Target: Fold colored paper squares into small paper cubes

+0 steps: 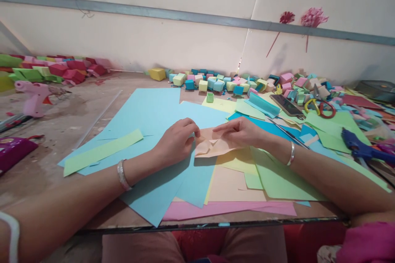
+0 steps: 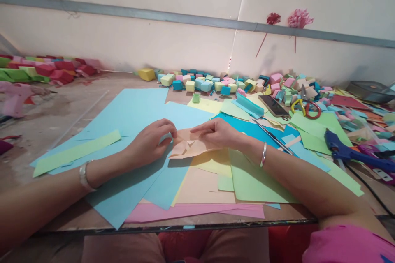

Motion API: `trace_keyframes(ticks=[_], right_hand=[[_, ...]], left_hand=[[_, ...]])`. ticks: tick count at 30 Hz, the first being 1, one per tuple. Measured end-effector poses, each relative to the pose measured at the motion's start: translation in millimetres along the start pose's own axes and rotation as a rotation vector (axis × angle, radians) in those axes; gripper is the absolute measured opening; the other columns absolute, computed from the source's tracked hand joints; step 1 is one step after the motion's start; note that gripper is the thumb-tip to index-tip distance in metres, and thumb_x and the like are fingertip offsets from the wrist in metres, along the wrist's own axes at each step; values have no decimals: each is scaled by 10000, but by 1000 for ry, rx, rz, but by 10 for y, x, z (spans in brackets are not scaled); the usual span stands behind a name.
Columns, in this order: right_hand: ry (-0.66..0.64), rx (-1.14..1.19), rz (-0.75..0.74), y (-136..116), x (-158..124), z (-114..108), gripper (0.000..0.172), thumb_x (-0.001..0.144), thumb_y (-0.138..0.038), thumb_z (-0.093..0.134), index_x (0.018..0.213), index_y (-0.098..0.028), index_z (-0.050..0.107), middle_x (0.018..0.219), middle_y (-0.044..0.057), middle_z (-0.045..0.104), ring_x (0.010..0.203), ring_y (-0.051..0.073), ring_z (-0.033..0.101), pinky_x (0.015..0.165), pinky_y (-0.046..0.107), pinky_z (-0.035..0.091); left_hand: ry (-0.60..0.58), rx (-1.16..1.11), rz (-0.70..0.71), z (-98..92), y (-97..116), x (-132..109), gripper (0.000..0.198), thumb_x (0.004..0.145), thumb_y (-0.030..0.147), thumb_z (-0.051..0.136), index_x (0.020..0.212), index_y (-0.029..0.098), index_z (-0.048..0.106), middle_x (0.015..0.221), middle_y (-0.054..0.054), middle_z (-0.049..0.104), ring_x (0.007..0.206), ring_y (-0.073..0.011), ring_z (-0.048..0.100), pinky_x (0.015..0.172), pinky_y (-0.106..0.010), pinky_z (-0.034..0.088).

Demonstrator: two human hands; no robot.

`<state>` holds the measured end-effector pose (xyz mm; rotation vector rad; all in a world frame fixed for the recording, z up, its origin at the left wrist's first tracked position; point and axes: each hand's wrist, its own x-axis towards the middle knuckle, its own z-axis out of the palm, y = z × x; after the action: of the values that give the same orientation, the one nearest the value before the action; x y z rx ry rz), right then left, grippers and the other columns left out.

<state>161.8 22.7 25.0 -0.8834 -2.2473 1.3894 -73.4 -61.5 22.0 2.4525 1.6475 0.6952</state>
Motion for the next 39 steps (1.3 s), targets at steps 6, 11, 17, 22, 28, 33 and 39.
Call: trace_keyframes(ticks=[6,11,17,22,28,33,39], right_hand=[[26,-39,-9,-18,-5,32,362,734,-232,555,1033,-204,756,563,-39,538,528,84,360,490,230,304],[51,-89,-95,16,13,19,348,766,-280,566,1046,-180,746,815,25,719,677,129,563,581,242,422],[193,-329,-165,86,71,2,152,797,-283,592,820,-197,716,851,34,716,782,150,618,685,260,444],[268,-371,-104,108,81,76,414,687,-227,708,1087,-192,605,780,-6,661,693,132,573,653,255,431],[192,-521,-349,126,66,139,39,712,-138,637,738,-167,640,740,11,580,708,128,527,648,245,385],[203,-739,-553,132,39,168,94,756,-103,560,739,-166,627,750,28,605,727,141,500,626,258,305],[-25,-923,-688,115,-2,136,194,928,-243,494,883,-186,674,788,47,620,688,133,453,613,267,257]], left_hand=[[-25,-149,-148,-79,55,44,220,816,270,459,652,185,580,871,-52,598,826,-202,577,772,-344,440],[-100,-156,-270,-79,18,62,130,709,261,557,604,194,520,680,3,589,666,-164,556,637,-285,406],[-88,-156,-350,-58,-5,52,472,653,195,603,1121,212,547,764,37,666,726,-174,615,656,-270,427],[-65,-169,-256,-27,36,34,205,733,205,547,885,204,684,762,14,693,676,-145,595,633,-253,425],[-2,-121,-146,-47,66,28,124,730,195,563,780,189,676,734,0,675,671,-140,582,606,-244,422],[-30,-73,-31,-43,34,27,172,734,117,527,757,184,684,754,-13,646,698,-142,582,650,-251,432],[-157,163,214,-93,-35,30,250,798,86,513,789,219,725,811,-44,636,739,-167,574,651,-275,391]])
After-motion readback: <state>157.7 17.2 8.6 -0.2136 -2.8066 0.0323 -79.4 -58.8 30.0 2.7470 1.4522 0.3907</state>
